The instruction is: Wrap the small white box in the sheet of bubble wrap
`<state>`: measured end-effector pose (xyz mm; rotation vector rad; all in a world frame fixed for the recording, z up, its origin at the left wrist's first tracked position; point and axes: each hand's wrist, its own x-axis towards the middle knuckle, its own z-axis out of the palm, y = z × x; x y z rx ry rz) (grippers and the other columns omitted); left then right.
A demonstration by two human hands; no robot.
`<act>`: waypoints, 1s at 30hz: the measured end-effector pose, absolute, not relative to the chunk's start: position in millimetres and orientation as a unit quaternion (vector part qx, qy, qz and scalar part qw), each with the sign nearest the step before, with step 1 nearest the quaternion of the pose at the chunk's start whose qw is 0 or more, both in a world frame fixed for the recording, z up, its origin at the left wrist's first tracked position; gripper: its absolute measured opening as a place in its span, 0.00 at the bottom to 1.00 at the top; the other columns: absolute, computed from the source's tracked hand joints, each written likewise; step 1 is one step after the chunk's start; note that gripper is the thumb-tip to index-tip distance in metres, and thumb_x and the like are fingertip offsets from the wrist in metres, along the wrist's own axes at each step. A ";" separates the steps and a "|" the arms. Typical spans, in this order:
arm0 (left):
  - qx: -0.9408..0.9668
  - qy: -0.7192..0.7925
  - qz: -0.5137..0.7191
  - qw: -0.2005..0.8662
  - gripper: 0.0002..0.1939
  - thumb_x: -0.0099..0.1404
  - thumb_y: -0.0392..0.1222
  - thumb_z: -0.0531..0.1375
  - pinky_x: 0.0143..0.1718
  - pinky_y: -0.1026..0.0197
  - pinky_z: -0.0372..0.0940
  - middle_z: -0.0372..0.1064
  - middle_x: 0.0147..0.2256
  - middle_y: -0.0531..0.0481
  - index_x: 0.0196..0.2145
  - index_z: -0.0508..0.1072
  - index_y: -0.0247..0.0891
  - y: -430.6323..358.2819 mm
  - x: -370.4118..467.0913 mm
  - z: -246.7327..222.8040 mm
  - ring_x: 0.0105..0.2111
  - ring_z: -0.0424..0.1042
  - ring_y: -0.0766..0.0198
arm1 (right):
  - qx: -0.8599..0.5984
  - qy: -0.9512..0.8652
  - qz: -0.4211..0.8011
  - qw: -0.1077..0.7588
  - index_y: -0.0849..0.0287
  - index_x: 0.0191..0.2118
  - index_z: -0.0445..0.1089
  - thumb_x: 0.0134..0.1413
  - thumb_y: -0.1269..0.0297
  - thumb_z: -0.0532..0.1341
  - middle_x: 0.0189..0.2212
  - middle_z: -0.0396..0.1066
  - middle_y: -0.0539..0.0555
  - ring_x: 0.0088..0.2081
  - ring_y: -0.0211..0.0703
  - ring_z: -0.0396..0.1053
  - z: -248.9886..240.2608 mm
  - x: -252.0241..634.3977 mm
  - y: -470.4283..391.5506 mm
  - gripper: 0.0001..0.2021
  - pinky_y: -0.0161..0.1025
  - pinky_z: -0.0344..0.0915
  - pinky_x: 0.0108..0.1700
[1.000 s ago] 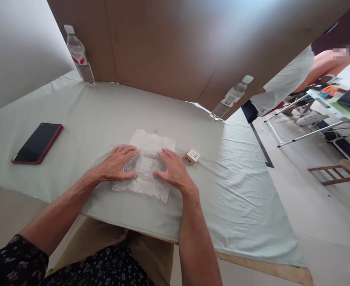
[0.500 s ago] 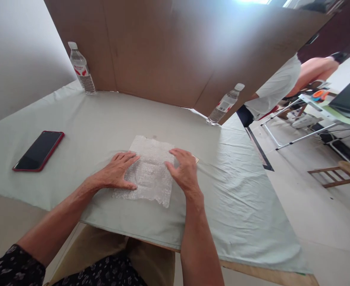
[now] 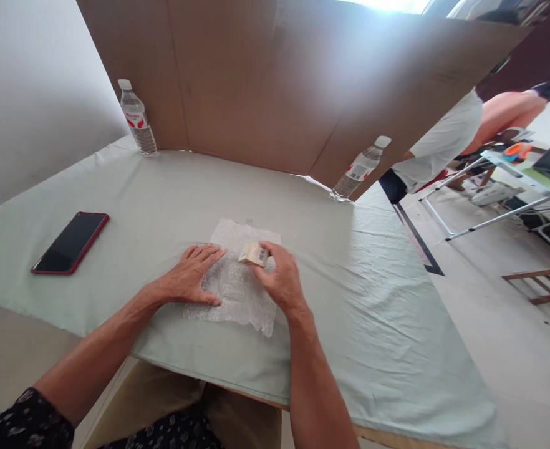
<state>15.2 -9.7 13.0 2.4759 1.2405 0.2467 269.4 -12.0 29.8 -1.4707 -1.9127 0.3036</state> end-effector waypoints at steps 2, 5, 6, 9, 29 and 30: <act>0.875 0.441 0.085 0.180 0.60 0.49 0.67 0.67 0.67 0.38 0.38 0.50 0.68 0.32 0.69 0.48 0.36 -9.7 15.6 12.8 0.69 0.46 0.39 | -0.557 -0.769 0.127 0.286 0.55 0.53 0.69 0.54 0.59 0.62 0.51 0.75 0.59 0.49 0.54 0.72 24.6 252.4 -15.2 0.20 0.52 0.64 0.53; 0.876 0.439 0.094 0.177 0.59 0.50 0.67 0.67 0.67 0.38 0.39 0.51 0.67 0.32 0.69 0.49 0.37 -9.7 15.1 12.5 0.68 0.47 0.39 | -0.564 -0.784 0.143 0.215 0.54 0.57 0.66 0.54 0.62 0.61 0.55 0.73 0.59 0.51 0.57 0.71 18.0 243.6 -17.3 0.24 0.55 0.63 0.53; 0.875 0.438 0.100 0.178 0.58 0.50 0.67 0.66 0.67 0.38 0.40 0.51 0.67 0.32 0.69 0.49 0.38 -9.6 14.7 12.7 0.68 0.47 0.39 | -0.565 -0.784 0.148 0.209 0.54 0.59 0.65 0.54 0.63 0.61 0.57 0.71 0.59 0.53 0.57 0.70 16.9 244.0 -17.4 0.25 0.55 0.63 0.53; 0.874 0.437 0.109 0.183 0.56 0.52 0.66 0.66 0.66 0.40 0.42 0.53 0.66 0.33 0.69 0.50 0.37 -9.2 13.2 14.4 0.68 0.50 0.41 | -0.565 -0.781 0.163 0.211 0.56 0.61 0.62 0.54 0.62 0.61 0.59 0.69 0.60 0.55 0.57 0.69 16.7 248.4 -17.0 0.27 0.56 0.62 0.55; 0.861 0.442 0.174 0.179 0.37 0.60 0.51 0.62 0.65 0.42 0.51 0.60 0.64 0.38 0.64 0.60 0.39 -10.3 10.7 24.0 0.66 0.55 0.46 | -0.462 -0.839 0.194 0.213 0.53 0.43 0.70 0.52 0.54 0.68 0.42 0.76 0.54 0.42 0.49 0.73 74.3 249.4 -53.7 0.15 0.47 0.66 0.48; 0.858 0.442 0.190 0.181 0.35 0.61 0.49 0.61 0.65 0.42 0.52 0.61 0.63 0.40 0.64 0.61 0.41 -10.5 10.9 25.0 0.65 0.57 0.47 | -0.444 -0.861 0.180 0.169 0.53 0.44 0.70 0.50 0.53 0.69 0.44 0.75 0.54 0.44 0.51 0.72 78.7 247.3 -63.9 0.17 0.48 0.65 0.49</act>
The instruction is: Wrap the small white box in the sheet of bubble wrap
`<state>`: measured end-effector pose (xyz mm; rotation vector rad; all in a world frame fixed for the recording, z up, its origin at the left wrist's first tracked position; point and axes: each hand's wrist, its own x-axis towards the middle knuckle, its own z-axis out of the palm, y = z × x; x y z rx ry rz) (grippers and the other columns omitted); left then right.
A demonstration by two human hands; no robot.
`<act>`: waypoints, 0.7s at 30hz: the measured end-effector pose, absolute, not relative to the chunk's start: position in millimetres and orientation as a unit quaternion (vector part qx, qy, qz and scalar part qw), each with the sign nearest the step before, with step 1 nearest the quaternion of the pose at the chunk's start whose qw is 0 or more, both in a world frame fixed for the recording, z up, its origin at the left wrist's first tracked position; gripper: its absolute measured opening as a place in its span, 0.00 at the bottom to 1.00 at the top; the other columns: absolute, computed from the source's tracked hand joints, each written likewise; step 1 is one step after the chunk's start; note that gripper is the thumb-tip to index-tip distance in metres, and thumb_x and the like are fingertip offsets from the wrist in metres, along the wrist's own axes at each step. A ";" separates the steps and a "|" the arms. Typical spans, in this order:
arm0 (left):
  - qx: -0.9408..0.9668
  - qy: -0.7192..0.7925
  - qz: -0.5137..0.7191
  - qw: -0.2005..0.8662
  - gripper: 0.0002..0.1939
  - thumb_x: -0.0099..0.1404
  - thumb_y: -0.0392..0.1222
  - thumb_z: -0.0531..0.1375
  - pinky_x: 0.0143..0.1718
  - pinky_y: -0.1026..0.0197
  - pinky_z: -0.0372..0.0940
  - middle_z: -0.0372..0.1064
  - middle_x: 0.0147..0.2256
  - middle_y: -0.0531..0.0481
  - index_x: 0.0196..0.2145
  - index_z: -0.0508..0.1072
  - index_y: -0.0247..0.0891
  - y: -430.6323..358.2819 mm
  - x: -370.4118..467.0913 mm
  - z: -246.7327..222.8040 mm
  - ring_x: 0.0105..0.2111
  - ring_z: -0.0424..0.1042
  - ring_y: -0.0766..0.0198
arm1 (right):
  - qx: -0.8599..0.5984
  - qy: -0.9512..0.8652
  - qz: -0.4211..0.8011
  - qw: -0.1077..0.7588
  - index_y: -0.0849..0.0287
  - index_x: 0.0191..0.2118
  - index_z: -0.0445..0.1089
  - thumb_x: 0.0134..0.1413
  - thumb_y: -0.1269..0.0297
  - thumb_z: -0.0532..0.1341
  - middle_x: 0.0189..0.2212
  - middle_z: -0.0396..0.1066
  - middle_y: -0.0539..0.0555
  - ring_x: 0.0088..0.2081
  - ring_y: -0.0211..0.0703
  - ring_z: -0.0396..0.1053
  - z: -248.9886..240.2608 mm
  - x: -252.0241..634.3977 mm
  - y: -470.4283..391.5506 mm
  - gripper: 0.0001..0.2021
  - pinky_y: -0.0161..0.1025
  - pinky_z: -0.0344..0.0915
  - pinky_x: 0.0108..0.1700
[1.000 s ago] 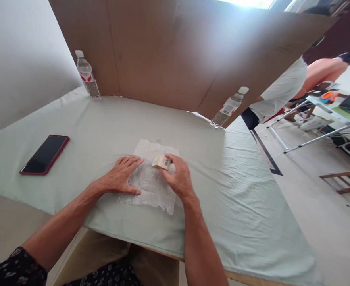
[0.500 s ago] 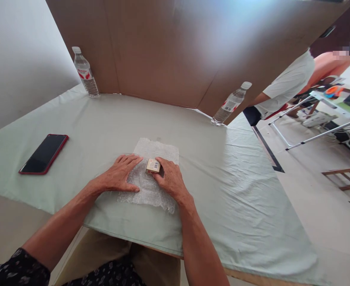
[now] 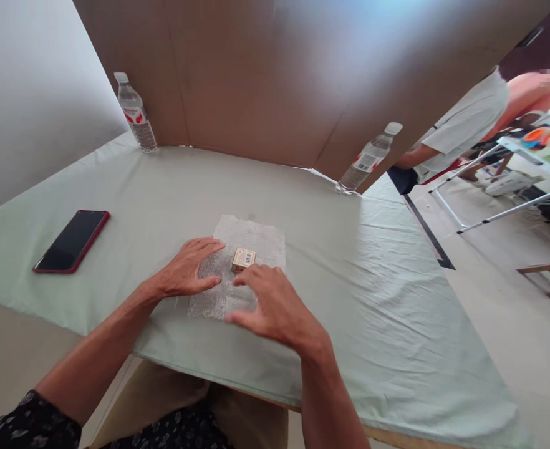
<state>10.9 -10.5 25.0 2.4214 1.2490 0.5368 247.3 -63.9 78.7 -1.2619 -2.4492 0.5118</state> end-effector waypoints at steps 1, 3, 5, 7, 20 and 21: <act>0.854 0.442 0.204 0.185 0.33 0.61 0.47 0.61 0.65 0.42 0.52 0.63 0.62 0.41 0.62 0.63 0.41 -10.7 11.1 25.7 0.65 0.58 0.47 | -0.435 -0.878 0.155 0.127 0.53 0.45 0.70 0.48 0.53 0.70 0.45 0.75 0.56 0.44 0.53 0.71 80.5 244.9 -74.1 0.19 0.49 0.64 0.48; 0.847 0.439 0.227 0.198 0.30 0.60 0.45 0.61 0.65 0.42 0.53 0.66 0.60 0.43 0.60 0.66 0.42 -11.0 11.9 26.6 0.64 0.59 0.47 | -0.439 -0.892 0.088 0.066 0.56 0.43 0.70 0.46 0.57 0.71 0.45 0.74 0.58 0.43 0.55 0.70 76.5 239.9 -91.6 0.18 0.50 0.63 0.46; 0.843 0.428 0.242 0.218 0.27 0.60 0.44 0.61 0.65 0.41 0.53 0.67 0.59 0.43 0.57 0.69 0.42 -11.7 12.7 27.9 0.64 0.60 0.48 | -0.441 -0.896 0.025 0.032 0.57 0.38 0.71 0.49 0.67 0.68 0.42 0.74 0.59 0.41 0.53 0.70 66.2 236.9 -102.2 0.09 0.48 0.61 0.43; 0.843 0.409 0.252 0.242 0.25 0.61 0.46 0.61 0.66 0.42 0.53 0.67 0.59 0.43 0.55 0.71 0.41 -13.0 13.4 30.1 0.64 0.60 0.49 | -0.450 -0.892 -0.014 0.035 0.58 0.32 0.69 0.53 0.75 0.62 0.36 0.75 0.57 0.37 0.50 0.69 56.1 237.2 -104.7 0.05 0.46 0.59 0.40; 0.775 0.439 0.358 0.282 0.06 0.64 0.42 0.58 0.52 0.52 0.66 0.76 0.46 0.45 0.36 0.75 0.41 -11.2 42.6 25.4 0.47 0.74 0.57 | -0.547 -0.790 0.053 0.272 0.56 0.35 0.69 0.62 0.68 0.52 0.30 0.76 0.52 0.32 0.44 0.70 62.9 243.7 -14.5 0.08 0.43 0.59 0.44; 0.755 0.450 0.366 0.306 0.07 0.64 0.42 0.58 0.47 0.55 0.67 0.77 0.43 0.47 0.37 0.75 0.40 -9.2 45.1 24.2 0.43 0.74 0.58 | -0.551 -0.777 0.082 0.292 0.56 0.35 0.69 0.61 0.67 0.53 0.32 0.76 0.53 0.34 0.45 0.71 58.4 244.0 -6.0 0.08 0.42 0.60 0.44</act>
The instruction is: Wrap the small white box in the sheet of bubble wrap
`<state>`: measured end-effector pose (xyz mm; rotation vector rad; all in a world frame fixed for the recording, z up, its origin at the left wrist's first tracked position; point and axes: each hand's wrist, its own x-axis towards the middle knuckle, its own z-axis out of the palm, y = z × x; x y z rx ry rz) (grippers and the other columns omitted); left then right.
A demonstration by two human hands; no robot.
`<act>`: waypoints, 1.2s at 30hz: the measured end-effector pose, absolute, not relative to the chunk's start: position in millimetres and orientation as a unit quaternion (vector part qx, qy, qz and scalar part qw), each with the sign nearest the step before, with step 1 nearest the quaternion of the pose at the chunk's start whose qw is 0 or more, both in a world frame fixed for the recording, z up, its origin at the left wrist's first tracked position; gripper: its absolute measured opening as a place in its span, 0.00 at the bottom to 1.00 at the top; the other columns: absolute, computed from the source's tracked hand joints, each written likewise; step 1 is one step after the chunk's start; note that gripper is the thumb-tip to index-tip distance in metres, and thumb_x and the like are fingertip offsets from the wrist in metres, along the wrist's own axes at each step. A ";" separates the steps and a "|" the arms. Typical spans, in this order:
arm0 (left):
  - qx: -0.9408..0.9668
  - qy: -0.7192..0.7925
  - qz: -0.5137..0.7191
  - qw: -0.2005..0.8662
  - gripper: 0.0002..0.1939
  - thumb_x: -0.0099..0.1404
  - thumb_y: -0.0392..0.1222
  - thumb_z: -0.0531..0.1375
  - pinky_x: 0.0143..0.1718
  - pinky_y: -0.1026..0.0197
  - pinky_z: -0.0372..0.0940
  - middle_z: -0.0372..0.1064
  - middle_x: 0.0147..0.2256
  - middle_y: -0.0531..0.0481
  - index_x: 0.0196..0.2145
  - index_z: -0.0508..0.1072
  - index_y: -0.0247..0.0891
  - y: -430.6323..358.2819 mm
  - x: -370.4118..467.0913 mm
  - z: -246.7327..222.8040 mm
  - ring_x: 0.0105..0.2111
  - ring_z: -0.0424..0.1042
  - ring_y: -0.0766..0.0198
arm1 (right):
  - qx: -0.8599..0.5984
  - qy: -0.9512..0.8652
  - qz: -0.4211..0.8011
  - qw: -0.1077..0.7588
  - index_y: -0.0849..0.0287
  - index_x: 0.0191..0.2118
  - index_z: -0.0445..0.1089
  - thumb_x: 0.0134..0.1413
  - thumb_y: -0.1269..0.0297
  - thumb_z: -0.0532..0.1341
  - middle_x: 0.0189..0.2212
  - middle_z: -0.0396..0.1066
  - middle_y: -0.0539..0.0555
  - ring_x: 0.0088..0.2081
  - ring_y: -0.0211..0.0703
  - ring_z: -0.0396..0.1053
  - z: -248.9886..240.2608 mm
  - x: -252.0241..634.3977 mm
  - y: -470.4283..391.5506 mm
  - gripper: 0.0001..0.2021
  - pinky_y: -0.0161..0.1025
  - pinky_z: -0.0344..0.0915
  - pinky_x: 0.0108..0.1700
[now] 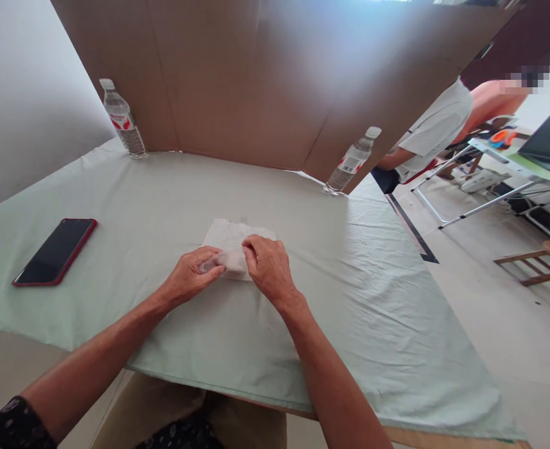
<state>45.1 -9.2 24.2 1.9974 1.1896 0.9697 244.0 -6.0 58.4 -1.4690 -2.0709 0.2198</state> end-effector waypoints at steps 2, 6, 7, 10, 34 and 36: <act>0.715 0.472 0.372 0.357 0.08 0.63 0.44 0.59 0.38 0.59 0.66 0.75 0.35 0.50 0.36 0.75 0.39 -5.1 48.4 22.2 0.35 0.72 0.62 | -0.560 -0.745 0.150 0.330 0.56 0.35 0.69 0.59 0.65 0.54 0.33 0.76 0.53 0.35 0.44 0.71 48.2 245.0 6.3 0.07 0.41 0.62 0.42; 0.658 0.503 0.363 0.428 0.11 0.60 0.48 0.60 0.28 0.65 0.58 0.65 0.25 0.56 0.27 0.70 0.37 -0.6 49.9 19.9 0.25 0.62 0.68 | -0.568 -0.694 0.244 0.370 0.56 0.33 0.69 0.56 0.63 0.55 0.29 0.74 0.51 0.31 0.41 0.69 34.1 246.6 9.6 0.06 0.37 0.63 0.37; 0.650 0.505 0.363 0.437 0.12 0.59 0.48 0.61 0.27 0.66 0.57 0.64 0.24 0.56 0.27 0.70 0.37 -0.6 49.8 19.9 0.25 0.60 0.69 | -0.568 -0.689 0.251 0.374 0.56 0.32 0.69 0.56 0.63 0.55 0.28 0.73 0.50 0.30 0.40 0.68 33.0 246.4 7.1 0.06 0.36 0.63 0.36; 0.639 0.503 0.368 0.451 0.13 0.58 0.49 0.62 0.26 0.66 0.54 0.61 0.24 0.57 0.25 0.68 0.37 -2.2 49.4 21.9 0.24 0.57 0.70 | -0.568 -0.686 0.259 0.374 0.56 0.32 0.70 0.56 0.63 0.56 0.26 0.72 0.50 0.28 0.39 0.66 33.9 243.9 -3.2 0.07 0.36 0.62 0.34; 0.632 0.515 0.360 0.453 0.08 0.58 0.44 0.61 0.33 0.65 0.58 0.68 0.28 0.55 0.32 0.73 0.37 -6.8 46.4 23.5 0.29 0.65 0.67 | -0.540 -0.729 0.046 0.419 0.56 0.37 0.75 0.61 0.64 0.59 0.38 0.77 0.57 0.42 0.48 0.72 39.1 241.9 -18.9 0.07 0.45 0.63 0.46; 0.640 0.519 0.358 0.440 0.07 0.59 0.44 0.61 0.32 0.65 0.58 0.67 0.27 0.56 0.32 0.73 0.37 -8.2 46.5 25.0 0.29 0.64 0.68 | -0.496 -0.777 -0.006 0.389 0.54 0.37 0.76 0.62 0.64 0.60 0.38 0.77 0.55 0.41 0.47 0.71 47.9 240.4 -26.1 0.07 0.45 0.61 0.46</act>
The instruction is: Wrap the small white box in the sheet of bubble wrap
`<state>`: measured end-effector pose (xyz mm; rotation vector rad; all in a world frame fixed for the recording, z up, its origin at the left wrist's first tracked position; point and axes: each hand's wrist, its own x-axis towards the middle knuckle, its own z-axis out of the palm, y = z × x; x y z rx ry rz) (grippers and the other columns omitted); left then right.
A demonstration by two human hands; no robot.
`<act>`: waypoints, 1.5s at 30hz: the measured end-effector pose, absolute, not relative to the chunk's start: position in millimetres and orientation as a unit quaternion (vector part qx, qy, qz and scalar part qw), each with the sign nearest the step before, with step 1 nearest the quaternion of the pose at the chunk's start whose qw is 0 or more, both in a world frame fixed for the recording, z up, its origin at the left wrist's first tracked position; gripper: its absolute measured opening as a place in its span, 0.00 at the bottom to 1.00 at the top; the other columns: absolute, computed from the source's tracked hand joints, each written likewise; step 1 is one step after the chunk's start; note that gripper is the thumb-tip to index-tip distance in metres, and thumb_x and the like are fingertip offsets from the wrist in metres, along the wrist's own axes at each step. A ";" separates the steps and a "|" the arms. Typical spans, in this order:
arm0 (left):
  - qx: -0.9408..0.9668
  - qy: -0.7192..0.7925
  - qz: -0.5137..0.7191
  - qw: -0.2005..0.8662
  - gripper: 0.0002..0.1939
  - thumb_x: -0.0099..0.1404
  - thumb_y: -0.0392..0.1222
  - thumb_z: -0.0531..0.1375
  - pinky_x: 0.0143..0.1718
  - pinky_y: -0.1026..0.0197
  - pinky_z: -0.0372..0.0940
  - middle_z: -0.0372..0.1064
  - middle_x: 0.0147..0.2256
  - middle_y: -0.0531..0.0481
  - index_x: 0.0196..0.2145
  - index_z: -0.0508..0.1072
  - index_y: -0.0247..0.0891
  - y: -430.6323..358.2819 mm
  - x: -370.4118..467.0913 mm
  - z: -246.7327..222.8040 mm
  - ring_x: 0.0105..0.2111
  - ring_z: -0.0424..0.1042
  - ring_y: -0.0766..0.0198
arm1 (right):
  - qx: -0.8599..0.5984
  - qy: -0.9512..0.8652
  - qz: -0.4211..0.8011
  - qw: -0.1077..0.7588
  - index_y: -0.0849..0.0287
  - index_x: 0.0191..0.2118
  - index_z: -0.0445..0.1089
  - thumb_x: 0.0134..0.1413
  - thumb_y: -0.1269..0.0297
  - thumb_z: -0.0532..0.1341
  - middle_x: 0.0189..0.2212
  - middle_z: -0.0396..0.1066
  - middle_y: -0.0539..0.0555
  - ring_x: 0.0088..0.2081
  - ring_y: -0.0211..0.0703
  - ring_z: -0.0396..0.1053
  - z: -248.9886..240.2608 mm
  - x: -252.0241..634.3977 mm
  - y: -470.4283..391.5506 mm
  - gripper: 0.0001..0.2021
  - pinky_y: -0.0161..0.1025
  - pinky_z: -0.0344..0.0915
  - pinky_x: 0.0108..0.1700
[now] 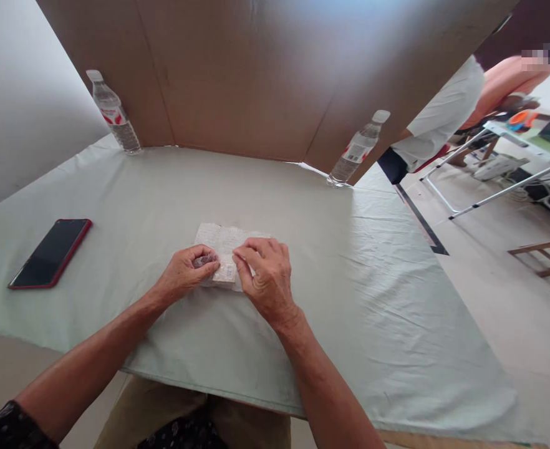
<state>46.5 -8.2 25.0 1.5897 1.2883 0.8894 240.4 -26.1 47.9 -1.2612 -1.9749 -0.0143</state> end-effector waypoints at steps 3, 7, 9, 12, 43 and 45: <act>0.655 0.519 0.338 0.433 0.09 0.60 0.46 0.60 0.30 0.65 0.57 0.65 0.26 0.56 0.31 0.72 0.38 -7.5 41.5 28.9 0.27 0.61 0.68 | -0.434 -0.846 0.019 0.309 0.55 0.39 0.76 0.61 0.64 0.62 0.39 0.78 0.54 0.40 0.45 0.72 50.7 237.5 -31.8 0.05 0.44 0.60 0.45; 0.648 0.528 0.309 0.455 0.10 0.59 0.47 0.60 0.27 0.65 0.56 0.64 0.25 0.56 0.31 0.73 0.37 -0.8 25.9 31.7 0.25 0.61 0.68 | -0.430 -0.863 0.046 0.262 0.57 0.40 0.75 0.60 0.63 0.64 0.41 0.78 0.54 0.41 0.46 0.72 44.1 236.3 -30.9 0.05 0.44 0.58 0.47; 0.615 0.549 0.314 0.471 0.12 0.58 0.48 0.60 0.25 0.65 0.55 0.61 0.23 0.57 0.35 0.72 0.38 2.6 17.6 31.5 0.23 0.59 0.68 | -0.430 -0.866 0.046 0.249 0.57 0.42 0.75 0.60 0.64 0.64 0.42 0.78 0.54 0.42 0.46 0.71 43.3 236.4 -30.5 0.06 0.44 0.57 0.47; 0.606 0.576 0.301 0.458 0.14 0.56 0.48 0.61 0.23 0.65 0.52 0.55 0.21 0.59 0.37 0.72 0.37 4.3 9.0 32.4 0.22 0.56 0.69 | -0.434 -0.869 0.044 0.233 0.57 0.45 0.74 0.60 0.64 0.64 0.43 0.77 0.55 0.43 0.47 0.70 45.0 236.2 -31.3 0.08 0.45 0.56 0.48; 0.808 0.341 0.162 0.451 0.03 0.56 0.37 0.59 0.38 0.62 0.59 0.71 0.32 0.52 0.28 0.73 0.40 -15.3 1.9 53.3 0.35 0.67 0.63 | -0.478 -0.803 0.272 0.231 0.53 0.52 0.70 0.51 0.61 0.66 0.51 0.74 0.56 0.48 0.49 0.71 48.1 252.1 -21.3 0.21 0.47 0.67 0.48; 0.819 0.331 0.136 0.449 0.02 0.56 0.37 0.59 0.39 0.62 0.59 0.71 0.32 0.52 0.27 0.72 0.40 -15.5 0.5 54.5 0.34 0.67 0.63 | -0.473 -0.819 0.253 0.206 0.54 0.51 0.70 0.51 0.64 0.65 0.48 0.75 0.56 0.47 0.50 0.72 45.3 247.7 -23.2 0.19 0.48 0.65 0.50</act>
